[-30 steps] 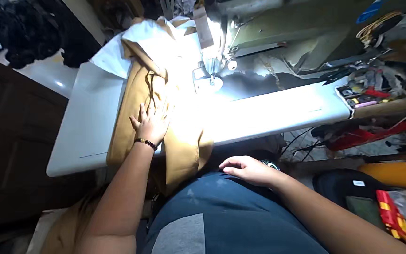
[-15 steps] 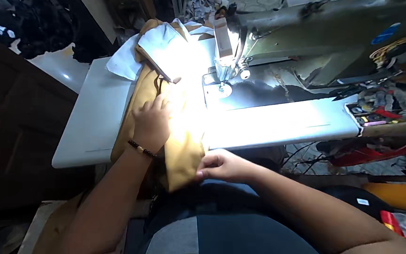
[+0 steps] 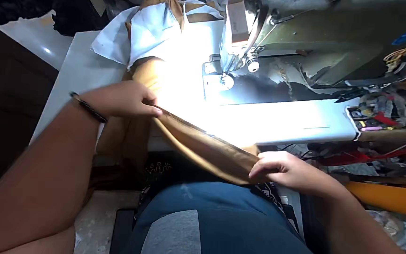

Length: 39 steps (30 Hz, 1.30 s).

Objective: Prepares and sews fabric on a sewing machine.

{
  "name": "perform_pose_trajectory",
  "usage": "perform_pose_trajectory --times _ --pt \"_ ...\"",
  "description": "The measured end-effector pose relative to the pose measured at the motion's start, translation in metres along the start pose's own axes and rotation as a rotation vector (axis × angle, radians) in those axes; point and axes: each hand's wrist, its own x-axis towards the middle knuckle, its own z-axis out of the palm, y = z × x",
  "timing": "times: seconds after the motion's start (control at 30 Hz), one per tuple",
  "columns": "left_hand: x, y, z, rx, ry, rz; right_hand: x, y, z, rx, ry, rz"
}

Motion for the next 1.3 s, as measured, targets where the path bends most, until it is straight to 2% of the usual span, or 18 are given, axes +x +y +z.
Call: perform_pose_trajectory --times 0.07,0.1,0.17,0.23,0.3,0.33,0.37,0.4,0.43,0.47,0.5,0.63,0.73,0.83,0.93,1.0,1.17,1.3 --pt "-0.001 -0.002 -0.028 0.049 0.065 -0.094 0.015 -0.014 0.000 -0.031 -0.106 0.004" --pt "0.005 -0.002 -0.042 0.113 0.200 -0.129 0.030 -0.023 0.001 -0.011 -0.082 -0.007" --pt "0.031 0.011 -0.061 0.192 0.514 -0.252 0.068 -0.035 0.006 0.082 0.159 -0.077" --pt "0.064 0.031 -0.055 0.220 0.650 -0.323 0.115 -0.032 0.012 0.140 0.494 -0.161" --pt "0.095 0.027 -0.002 0.305 0.840 -0.059 0.142 -0.021 0.010 -0.073 0.702 -0.112" --pt "0.112 0.012 0.042 0.372 1.007 0.116 0.143 -0.016 0.012 -0.215 0.736 -0.081" --pt "0.117 0.007 0.080 0.331 1.040 0.244 0.138 -0.009 0.015 -0.306 0.739 -0.093" --pt "0.102 0.018 0.103 0.303 0.848 0.219 0.132 0.001 0.019 -0.342 0.726 -0.147" --pt "0.083 0.037 0.110 0.276 0.494 0.087 0.126 0.011 0.026 -0.374 0.707 -0.201" --pt "0.078 0.044 0.119 0.239 0.270 -0.030 0.121 0.018 0.031 -0.392 0.688 -0.277" --pt "0.082 0.040 0.133 0.200 0.224 -0.097 0.118 0.020 0.034 -0.397 0.634 -0.323" --pt "0.113 0.025 0.133 0.110 0.313 -0.168 0.131 0.026 0.030 -0.318 0.406 -0.295" --pt "0.114 0.027 0.107 -0.062 0.446 -0.051 0.130 0.022 0.027 -0.408 0.433 -0.102" --pt "0.076 0.032 0.092 -0.112 0.560 0.169 0.130 0.017 0.024 -0.451 0.545 -0.067" --pt "0.032 0.027 0.092 -0.018 0.265 0.193 0.132 0.018 0.024 -0.431 0.585 -0.064" --pt "0.014 0.023 0.106 0.060 0.170 0.136 0.134 0.019 0.023 -0.415 0.578 -0.050" --pt "-0.004 0.025 0.126 0.115 0.183 0.055 0.134 0.020 0.023 -0.423 0.579 -0.049" --pt "0.010 0.045 0.112 0.087 0.255 0.205 0.130 0.021 0.025 -0.421 0.560 -0.250"
